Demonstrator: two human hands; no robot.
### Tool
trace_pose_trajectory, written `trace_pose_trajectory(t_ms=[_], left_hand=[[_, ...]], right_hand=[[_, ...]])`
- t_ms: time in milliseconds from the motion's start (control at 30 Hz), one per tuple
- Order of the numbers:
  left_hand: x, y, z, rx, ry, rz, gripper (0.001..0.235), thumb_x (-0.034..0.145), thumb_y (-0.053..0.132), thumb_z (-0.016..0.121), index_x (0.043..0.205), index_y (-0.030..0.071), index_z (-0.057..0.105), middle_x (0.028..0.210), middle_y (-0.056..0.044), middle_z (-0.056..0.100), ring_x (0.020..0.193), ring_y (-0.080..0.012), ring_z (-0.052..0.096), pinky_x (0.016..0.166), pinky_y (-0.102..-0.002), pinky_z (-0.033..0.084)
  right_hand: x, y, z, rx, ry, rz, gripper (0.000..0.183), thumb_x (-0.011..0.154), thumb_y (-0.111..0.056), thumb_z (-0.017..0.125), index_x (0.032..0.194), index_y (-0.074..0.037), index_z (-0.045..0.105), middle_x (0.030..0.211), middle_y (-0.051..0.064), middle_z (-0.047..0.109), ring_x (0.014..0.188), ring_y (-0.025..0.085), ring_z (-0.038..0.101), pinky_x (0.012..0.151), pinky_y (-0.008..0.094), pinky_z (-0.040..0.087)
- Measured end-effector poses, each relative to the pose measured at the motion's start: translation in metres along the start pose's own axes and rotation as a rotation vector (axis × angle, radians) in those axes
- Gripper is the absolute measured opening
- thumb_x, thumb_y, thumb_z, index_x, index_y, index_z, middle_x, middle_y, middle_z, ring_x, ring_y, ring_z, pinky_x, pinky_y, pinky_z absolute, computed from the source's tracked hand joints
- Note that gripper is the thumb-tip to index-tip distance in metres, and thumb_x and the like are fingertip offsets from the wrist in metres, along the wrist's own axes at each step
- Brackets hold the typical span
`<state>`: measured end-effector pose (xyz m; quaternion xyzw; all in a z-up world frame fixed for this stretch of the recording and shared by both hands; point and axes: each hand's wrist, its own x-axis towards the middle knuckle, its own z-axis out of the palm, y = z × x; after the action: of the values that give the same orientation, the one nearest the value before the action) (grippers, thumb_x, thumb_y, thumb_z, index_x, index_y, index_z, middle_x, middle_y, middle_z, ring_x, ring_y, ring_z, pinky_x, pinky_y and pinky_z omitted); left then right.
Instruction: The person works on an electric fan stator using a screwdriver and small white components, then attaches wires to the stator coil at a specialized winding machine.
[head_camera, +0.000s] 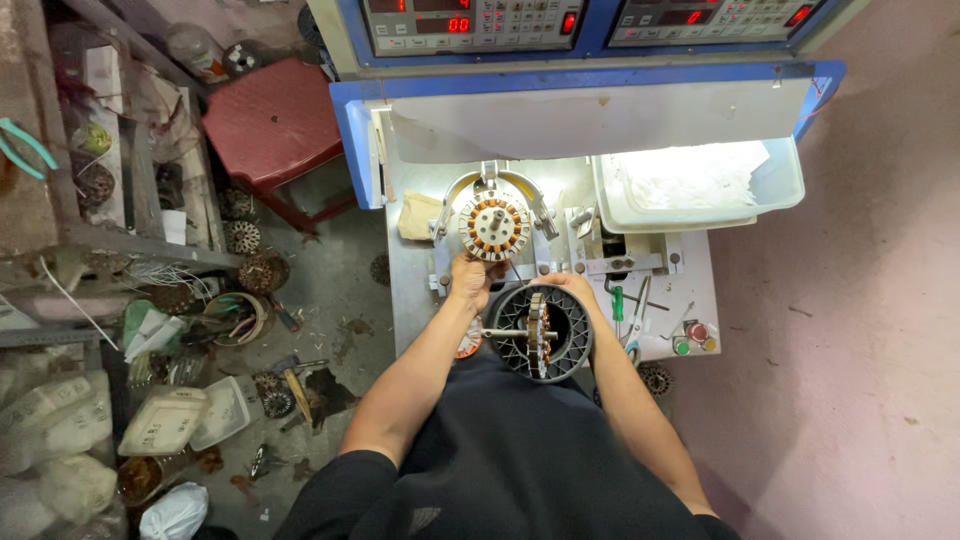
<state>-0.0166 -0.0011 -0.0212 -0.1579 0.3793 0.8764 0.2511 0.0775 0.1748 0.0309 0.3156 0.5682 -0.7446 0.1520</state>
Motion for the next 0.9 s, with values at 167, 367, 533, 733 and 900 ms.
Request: trace_pose_trajectory(t_ms=[167, 367, 533, 733, 900], left_hand=[[0.003, -0.006, -0.001, -0.072, 0.038, 0.043, 0.021, 0.083, -0.011, 0.07, 0.101, 0.001, 0.071, 0.097, -0.013, 0.075, 0.084, -0.0256, 0.074, 0.073, -0.041, 0.063], [-0.005, 0.0, 0.003, -0.046, 0.052, 0.069, 0.021, 0.084, -0.011, 0.071, 0.101, 0.001, 0.072, 0.096, -0.013, 0.075, 0.081, -0.0257, 0.073, 0.072, -0.039, 0.063], [-0.01, 0.011, 0.001, 0.078, 0.03, 0.093, 0.02, 0.081, -0.01, 0.071, 0.099, 0.001, 0.072, 0.093, -0.011, 0.076, 0.074, -0.0221, 0.075, 0.067, -0.035, 0.063], [-0.009, 0.01, -0.004, 0.177, 0.032, 0.156, 0.015, 0.082, -0.009, 0.075, 0.094, -0.001, 0.072, 0.083, -0.012, 0.076, 0.066, -0.0202, 0.071, 0.059, -0.031, 0.056], [-0.003, 0.002, -0.007, 0.033, 0.003, 0.09, 0.019, 0.081, -0.008, 0.073, 0.098, 0.0, 0.073, 0.085, -0.012, 0.077, 0.067, -0.0214, 0.072, 0.062, -0.033, 0.057]], right_hand=[[0.01, 0.0, -0.001, -0.068, -0.073, 0.039, 0.023, 0.087, -0.016, 0.08, 0.098, 0.003, 0.077, 0.078, 0.009, 0.076, 0.061, 0.015, 0.069, 0.055, 0.028, 0.057], [0.026, -0.006, 0.0, -0.23, -0.136, 0.085, 0.027, 0.088, -0.021, 0.08, 0.1, 0.002, 0.077, 0.081, 0.007, 0.077, 0.064, 0.013, 0.069, 0.059, 0.027, 0.057], [0.038, -0.013, -0.004, -0.261, -0.336, 0.142, 0.029, 0.09, -0.026, 0.078, 0.102, 0.0, 0.077, 0.086, 0.003, 0.077, 0.068, 0.009, 0.069, 0.063, 0.023, 0.057], [0.044, -0.019, -0.004, -0.307, -0.478, 0.155, 0.028, 0.094, -0.028, 0.077, 0.099, 0.0, 0.076, 0.084, 0.001, 0.075, 0.067, 0.007, 0.065, 0.06, 0.022, 0.053], [0.035, -0.027, -0.001, -0.284, -0.376, 0.19, 0.027, 0.087, -0.027, 0.079, 0.093, -0.001, 0.079, 0.076, 0.004, 0.076, 0.06, 0.01, 0.066, 0.055, 0.025, 0.053]])
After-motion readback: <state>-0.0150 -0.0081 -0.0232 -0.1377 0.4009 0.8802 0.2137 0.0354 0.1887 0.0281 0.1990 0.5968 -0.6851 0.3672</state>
